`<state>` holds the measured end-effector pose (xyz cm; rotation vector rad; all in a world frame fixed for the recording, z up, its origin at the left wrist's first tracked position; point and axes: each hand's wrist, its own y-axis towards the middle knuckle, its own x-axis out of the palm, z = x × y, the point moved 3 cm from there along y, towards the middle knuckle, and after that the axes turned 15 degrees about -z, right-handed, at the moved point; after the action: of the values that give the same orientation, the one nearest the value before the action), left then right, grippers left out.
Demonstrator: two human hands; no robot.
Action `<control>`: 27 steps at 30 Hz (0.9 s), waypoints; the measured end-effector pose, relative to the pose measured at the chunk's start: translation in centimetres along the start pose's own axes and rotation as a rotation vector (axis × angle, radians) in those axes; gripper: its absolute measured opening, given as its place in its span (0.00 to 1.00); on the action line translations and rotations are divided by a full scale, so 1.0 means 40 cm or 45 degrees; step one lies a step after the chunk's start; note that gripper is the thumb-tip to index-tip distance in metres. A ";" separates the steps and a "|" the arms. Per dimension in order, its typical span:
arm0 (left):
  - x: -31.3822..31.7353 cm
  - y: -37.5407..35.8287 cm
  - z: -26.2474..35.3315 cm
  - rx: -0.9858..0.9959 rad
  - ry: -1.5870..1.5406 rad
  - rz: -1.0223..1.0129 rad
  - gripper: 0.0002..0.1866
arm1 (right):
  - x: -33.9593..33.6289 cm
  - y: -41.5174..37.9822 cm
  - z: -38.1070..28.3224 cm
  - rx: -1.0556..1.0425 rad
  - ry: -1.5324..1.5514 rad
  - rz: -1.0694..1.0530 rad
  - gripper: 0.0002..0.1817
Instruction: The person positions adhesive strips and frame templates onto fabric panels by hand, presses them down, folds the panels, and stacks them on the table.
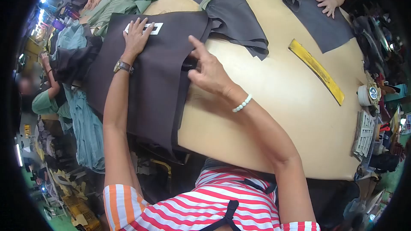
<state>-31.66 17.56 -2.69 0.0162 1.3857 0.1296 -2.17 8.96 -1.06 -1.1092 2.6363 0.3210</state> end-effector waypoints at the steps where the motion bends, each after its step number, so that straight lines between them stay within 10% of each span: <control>1: 0.002 0.001 -0.002 -0.002 0.013 0.008 0.35 | 0.011 0.009 -0.008 -0.079 -0.244 0.040 0.44; 4: 0.010 0.000 -0.004 -0.009 0.049 0.021 0.35 | 0.061 0.041 -0.020 -0.243 -0.748 0.146 0.43; 27: -0.014 0.008 0.013 -0.077 0.039 -0.067 0.37 | 0.033 -0.076 -0.160 -0.333 -0.104 0.417 0.24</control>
<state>-31.30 17.85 -2.01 -0.0728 1.4112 0.1287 -1.84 4.09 4.22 -0.7054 2.7526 0.7774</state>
